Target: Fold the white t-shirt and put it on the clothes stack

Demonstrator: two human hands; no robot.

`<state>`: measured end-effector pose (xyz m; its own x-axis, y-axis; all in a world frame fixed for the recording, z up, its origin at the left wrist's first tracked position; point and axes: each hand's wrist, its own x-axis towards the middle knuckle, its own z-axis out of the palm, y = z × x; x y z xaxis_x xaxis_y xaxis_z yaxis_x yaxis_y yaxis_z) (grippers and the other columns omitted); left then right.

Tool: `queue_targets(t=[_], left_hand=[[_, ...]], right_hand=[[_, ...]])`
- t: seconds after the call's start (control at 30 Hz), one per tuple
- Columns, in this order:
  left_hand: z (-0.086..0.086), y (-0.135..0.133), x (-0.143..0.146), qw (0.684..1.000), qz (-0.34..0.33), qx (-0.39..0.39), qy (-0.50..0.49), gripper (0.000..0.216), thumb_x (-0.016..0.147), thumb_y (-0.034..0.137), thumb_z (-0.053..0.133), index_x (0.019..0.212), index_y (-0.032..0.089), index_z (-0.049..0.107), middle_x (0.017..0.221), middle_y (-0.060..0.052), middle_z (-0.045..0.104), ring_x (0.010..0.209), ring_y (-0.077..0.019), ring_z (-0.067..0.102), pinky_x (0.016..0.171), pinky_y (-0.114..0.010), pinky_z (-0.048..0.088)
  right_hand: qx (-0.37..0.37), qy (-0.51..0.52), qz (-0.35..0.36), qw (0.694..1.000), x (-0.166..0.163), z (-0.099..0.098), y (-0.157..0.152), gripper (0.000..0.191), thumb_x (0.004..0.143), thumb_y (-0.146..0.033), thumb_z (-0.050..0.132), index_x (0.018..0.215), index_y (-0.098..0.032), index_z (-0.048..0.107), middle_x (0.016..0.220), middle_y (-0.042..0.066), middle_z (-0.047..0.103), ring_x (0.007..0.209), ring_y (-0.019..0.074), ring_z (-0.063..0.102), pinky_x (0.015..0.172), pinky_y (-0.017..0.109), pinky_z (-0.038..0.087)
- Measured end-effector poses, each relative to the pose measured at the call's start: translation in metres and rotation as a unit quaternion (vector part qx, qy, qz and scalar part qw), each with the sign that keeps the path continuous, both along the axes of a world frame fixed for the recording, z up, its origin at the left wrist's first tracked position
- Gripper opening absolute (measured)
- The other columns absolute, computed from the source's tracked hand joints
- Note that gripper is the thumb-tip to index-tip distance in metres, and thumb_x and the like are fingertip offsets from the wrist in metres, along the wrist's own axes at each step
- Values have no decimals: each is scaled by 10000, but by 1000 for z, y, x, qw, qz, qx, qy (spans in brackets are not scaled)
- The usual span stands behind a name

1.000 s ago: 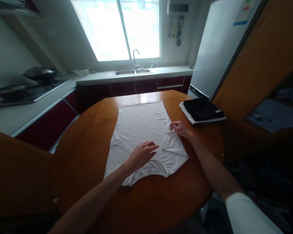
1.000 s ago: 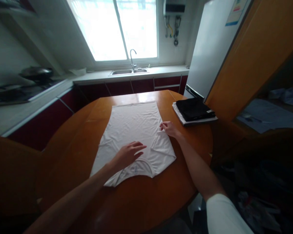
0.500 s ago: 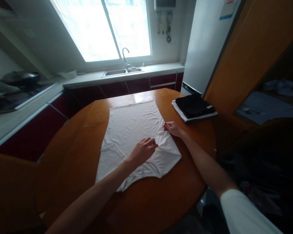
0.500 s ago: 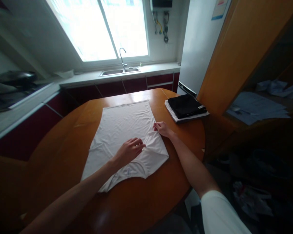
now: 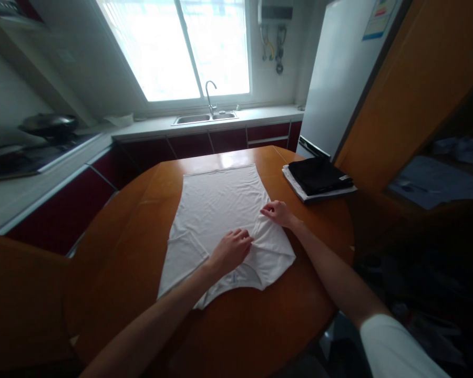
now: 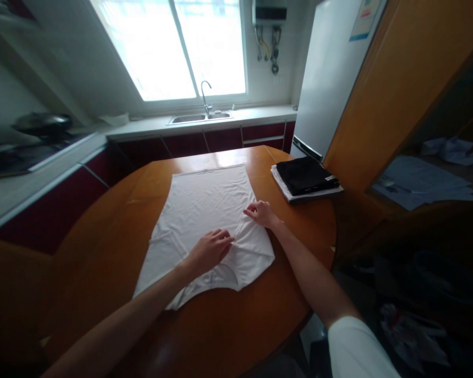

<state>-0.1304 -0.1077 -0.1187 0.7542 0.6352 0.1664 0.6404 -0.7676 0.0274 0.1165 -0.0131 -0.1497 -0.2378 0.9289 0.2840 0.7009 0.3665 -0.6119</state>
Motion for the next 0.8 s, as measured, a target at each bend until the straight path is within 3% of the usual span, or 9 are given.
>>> queue_targets(t=[0.1,0.3,0.53,0.67,0.8], left_hand=[[-3,0,-4,1000,2,-20,-15,189,984,180,542,1065,229,705,1033,-65,661,961,-204,608,843,-330,495],[-16,0,-9,999,1,-31,-39,169,986,181,553,999,235,713,1007,-52,662,946,-189,599,859,-310,489],[-21,1,-7,998,10,-17,-59,173,995,186,542,941,219,703,944,-48,658,915,-185,600,844,-312,480],[-22,-1,-7,998,13,-3,-54,158,985,163,550,949,218,694,980,-52,666,930,-191,598,848,-319,481],[-20,-1,-9,998,13,-17,-64,170,983,177,551,943,221,710,970,-59,678,925,-192,618,850,-325,497]], right_hand=[[-28,10,2,1000,-8,-2,2,137,826,-309,727,908,-208,771,792,17,749,746,161,645,792,288,443],[-11,123,57,991,-8,-8,4,264,815,-234,676,1068,-179,730,845,20,737,785,159,648,779,282,475],[17,-35,-20,999,-11,-9,-1,156,860,-236,703,1012,-216,736,893,27,741,916,200,635,935,360,395],[73,-17,-88,993,-2,-4,-2,206,961,-245,537,1005,-190,731,999,81,733,998,230,621,925,351,416],[101,19,-156,982,9,2,-9,344,926,-116,405,1052,-154,723,1027,122,720,1019,245,621,942,342,448]])
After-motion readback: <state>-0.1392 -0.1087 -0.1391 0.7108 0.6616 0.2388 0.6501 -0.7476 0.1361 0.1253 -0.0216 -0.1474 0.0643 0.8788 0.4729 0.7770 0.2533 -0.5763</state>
